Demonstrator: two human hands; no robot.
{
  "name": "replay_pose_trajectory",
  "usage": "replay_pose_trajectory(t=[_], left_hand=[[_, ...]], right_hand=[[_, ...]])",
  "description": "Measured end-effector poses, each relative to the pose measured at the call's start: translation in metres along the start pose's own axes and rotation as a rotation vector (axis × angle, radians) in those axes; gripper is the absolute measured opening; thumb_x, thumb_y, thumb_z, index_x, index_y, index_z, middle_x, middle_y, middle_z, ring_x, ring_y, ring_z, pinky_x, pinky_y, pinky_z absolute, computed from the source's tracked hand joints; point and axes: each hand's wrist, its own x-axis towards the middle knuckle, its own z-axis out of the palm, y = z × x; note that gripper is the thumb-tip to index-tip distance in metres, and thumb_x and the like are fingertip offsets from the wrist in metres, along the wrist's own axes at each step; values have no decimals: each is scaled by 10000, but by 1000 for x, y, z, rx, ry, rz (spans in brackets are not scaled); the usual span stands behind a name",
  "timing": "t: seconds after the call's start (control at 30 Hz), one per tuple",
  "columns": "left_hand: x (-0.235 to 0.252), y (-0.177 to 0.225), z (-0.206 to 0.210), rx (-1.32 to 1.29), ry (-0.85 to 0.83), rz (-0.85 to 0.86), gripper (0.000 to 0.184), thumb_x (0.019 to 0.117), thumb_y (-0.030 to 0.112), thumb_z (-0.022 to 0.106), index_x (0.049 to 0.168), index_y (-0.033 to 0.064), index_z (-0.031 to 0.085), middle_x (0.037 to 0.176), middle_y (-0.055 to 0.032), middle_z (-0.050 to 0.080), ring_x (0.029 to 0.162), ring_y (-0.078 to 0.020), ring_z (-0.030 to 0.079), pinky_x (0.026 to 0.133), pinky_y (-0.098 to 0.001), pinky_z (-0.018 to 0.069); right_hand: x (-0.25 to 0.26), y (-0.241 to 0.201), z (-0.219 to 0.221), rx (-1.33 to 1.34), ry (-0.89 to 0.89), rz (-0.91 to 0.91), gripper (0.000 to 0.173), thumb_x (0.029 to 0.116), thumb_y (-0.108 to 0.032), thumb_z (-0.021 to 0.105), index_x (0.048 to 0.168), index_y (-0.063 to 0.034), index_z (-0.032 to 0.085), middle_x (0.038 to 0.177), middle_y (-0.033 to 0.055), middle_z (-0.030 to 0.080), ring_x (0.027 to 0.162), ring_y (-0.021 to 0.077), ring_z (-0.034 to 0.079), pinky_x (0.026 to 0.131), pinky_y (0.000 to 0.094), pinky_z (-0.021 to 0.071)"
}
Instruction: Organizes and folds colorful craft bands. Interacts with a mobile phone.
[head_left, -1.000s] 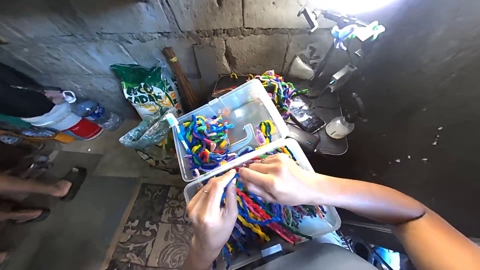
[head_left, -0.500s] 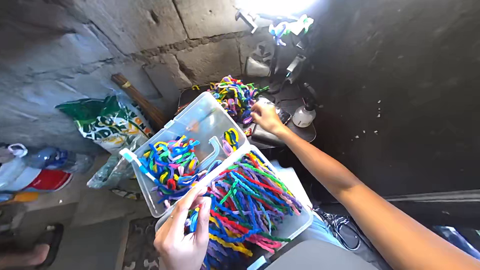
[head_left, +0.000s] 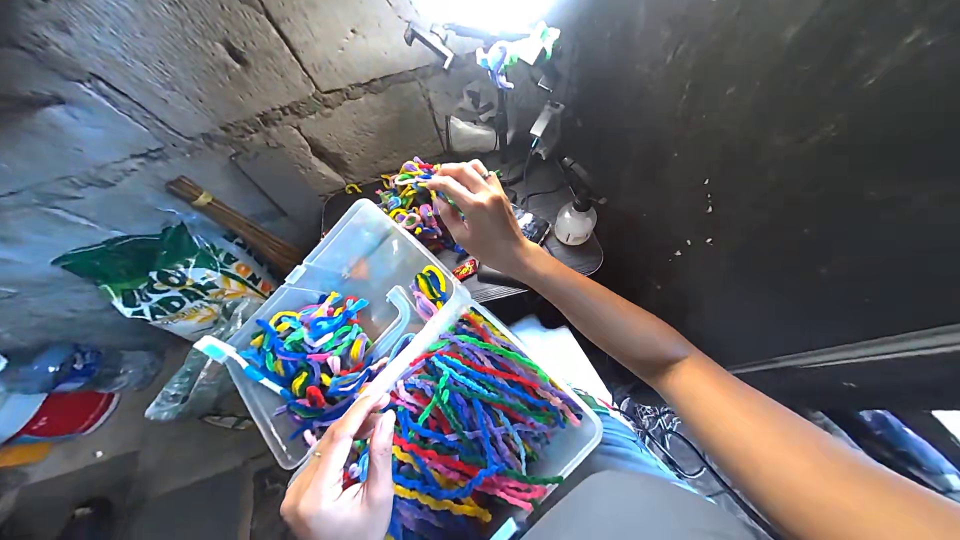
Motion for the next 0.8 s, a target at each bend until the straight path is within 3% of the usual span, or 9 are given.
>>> replay_pose_trajectory(t=[0.07, 0.13, 0.2, 0.3, 0.33, 0.47, 0.53, 0.67, 0.8], left_hand=[[-1, 0, 1, 1, 3, 7, 323, 1013, 189, 612, 1099, -108, 704, 986, -156, 753, 876, -19, 709, 828, -139, 557], [-1, 2, 1, 5, 2, 20, 320, 1021, 208, 606, 1090, -84, 716, 977, -139, 755, 883, -15, 709, 825, -142, 561], [0, 4, 1, 15, 1, 32, 314, 1027, 225, 601, 1078, -58, 727, 959, -115, 759, 863, -11, 709, 808, -146, 567], [-1, 4, 4, 7, -12, 46, 297, 1021, 222, 604, 1064, -38, 740, 933, -100, 759, 858, -15, 706, 808, -140, 560], [-1, 4, 4, 2, -20, 48, 293, 1019, 219, 605, 1063, -37, 742, 928, -99, 758, 864, -16, 706, 815, -139, 558], [-4, 2, 6, 19, -34, 46, 292, 1014, 235, 605, 1048, -12, 756, 912, -85, 762, 854, -15, 704, 821, -131, 546], [-4, 1, 5, 26, -30, 45, 294, 1016, 247, 602, 1048, 0, 757, 917, -82, 764, 862, -16, 704, 824, -129, 542], [-4, -1, 3, 28, -18, 45, 289, 1018, 249, 599, 1048, 11, 760, 929, -76, 768, 880, -22, 706, 827, -132, 539], [-4, -1, 2, 34, 4, 49, 289, 1021, 246, 591, 1046, 15, 763, 935, -81, 770, 871, -31, 711, 820, -142, 542]], right_hand=[[10, -34, -17, 81, 53, -170, 180, 941, -21, 639, 1067, -20, 768, 1058, 143, 741, 1022, 306, 682, 879, 433, 543], [11, -58, -23, 179, -104, -328, 172, 934, -7, 632, 1048, -8, 760, 956, 135, 737, 946, 288, 698, 826, 425, 556], [11, -70, -20, 221, -454, -428, 168, 943, -25, 638, 1066, -5, 751, 919, 139, 713, 927, 313, 695, 803, 441, 563], [25, -89, -12, 83, -1153, -309, 260, 975, -22, 626, 1228, 5, 682, 1150, 202, 690, 1116, 384, 649, 917, 538, 517], [30, -94, -7, 28, -1266, -251, 291, 965, -16, 645, 1254, 13, 666, 1181, 212, 677, 1122, 394, 641, 920, 550, 514], [42, -99, 7, -200, -1396, -204, 193, 916, 23, 690, 1086, 107, 653, 1084, 263, 657, 1041, 440, 645, 847, 574, 517], [40, -97, 18, -301, -1443, -246, 214, 883, -38, 746, 1018, 105, 664, 1032, 264, 664, 1004, 445, 648, 796, 588, 507], [43, -99, 24, -343, -1579, -271, 236, 924, -72, 724, 1091, 79, 654, 1088, 259, 661, 1068, 445, 638, 844, 608, 492], [42, -96, 28, -336, -1583, -252, 160, 917, -108, 738, 971, 34, 689, 995, 220, 672, 1000, 411, 648, 796, 599, 495]])
